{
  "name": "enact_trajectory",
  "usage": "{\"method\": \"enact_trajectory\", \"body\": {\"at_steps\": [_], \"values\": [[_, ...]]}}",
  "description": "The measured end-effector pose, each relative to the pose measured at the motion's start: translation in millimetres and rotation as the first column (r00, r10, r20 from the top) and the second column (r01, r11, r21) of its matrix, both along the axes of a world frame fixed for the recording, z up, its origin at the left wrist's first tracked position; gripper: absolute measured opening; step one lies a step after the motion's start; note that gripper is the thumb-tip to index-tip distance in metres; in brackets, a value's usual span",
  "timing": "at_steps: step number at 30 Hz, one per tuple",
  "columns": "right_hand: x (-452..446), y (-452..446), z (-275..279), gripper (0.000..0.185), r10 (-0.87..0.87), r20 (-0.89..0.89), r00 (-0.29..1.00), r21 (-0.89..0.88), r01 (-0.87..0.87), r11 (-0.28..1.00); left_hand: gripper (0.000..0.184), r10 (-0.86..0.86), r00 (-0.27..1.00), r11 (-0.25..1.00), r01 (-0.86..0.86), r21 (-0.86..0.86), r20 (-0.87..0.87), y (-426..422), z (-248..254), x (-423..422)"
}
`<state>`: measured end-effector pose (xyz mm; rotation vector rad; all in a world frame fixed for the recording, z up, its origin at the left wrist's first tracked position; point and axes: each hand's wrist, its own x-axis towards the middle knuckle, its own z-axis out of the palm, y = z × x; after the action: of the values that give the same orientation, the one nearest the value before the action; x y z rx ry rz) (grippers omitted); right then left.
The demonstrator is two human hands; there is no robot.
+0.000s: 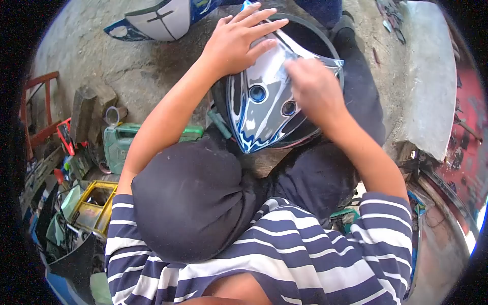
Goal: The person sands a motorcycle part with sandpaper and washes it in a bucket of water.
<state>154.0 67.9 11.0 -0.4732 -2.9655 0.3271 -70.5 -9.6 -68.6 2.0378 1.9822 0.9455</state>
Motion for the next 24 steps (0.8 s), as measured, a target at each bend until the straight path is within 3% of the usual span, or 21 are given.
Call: {"method": "enact_trajectory", "body": {"at_steps": [2,5,8,12,15,18,22,24], "values": [[2,5,-1,0.028,-0.051,0.002,0.999,0.035,0.050,0.998,0.052,-0.008,1.000,1.000,0.008,-0.002,0.013,1,-1,3],[10,-14,-8,0.028,0.029,-0.012,1.000,-0.012,-0.029,1.000,0.052,0.002,1.000,1.000,-0.002,-0.005,0.011,-1,-2,3],[5,5,-6,0.027,-0.083,-0.038,0.996,0.020,0.083,0.996,0.051,-0.005,1.000,1.000,0.005,0.007,0.013,2,-3,0],[9,-4,-7,0.026,-0.032,-0.047,0.998,-0.082,0.028,0.996,0.051,-0.002,1.000,1.000,0.002,0.004,0.005,2,0,-2],[6,1,-8,0.026,-0.101,-0.063,0.993,0.008,0.102,0.995,0.051,0.005,1.000,1.000,-0.005,0.003,0.000,1,-2,1],[11,-20,-11,0.024,-0.064,-0.038,0.997,-0.123,0.059,0.991,0.051,0.004,1.000,1.000,-0.004,0.002,0.004,0,-1,1],[1,-4,-9,0.020,-0.139,-0.053,0.989,-0.026,0.138,0.990,0.052,-0.001,1.000,1.000,0.001,-0.006,0.025,0,-2,1],[4,-25,-10,0.014,-0.132,-0.103,0.986,-0.121,0.120,0.985,0.052,-0.006,1.000,1.000,0.006,-0.002,0.016,-3,-4,4]]}}
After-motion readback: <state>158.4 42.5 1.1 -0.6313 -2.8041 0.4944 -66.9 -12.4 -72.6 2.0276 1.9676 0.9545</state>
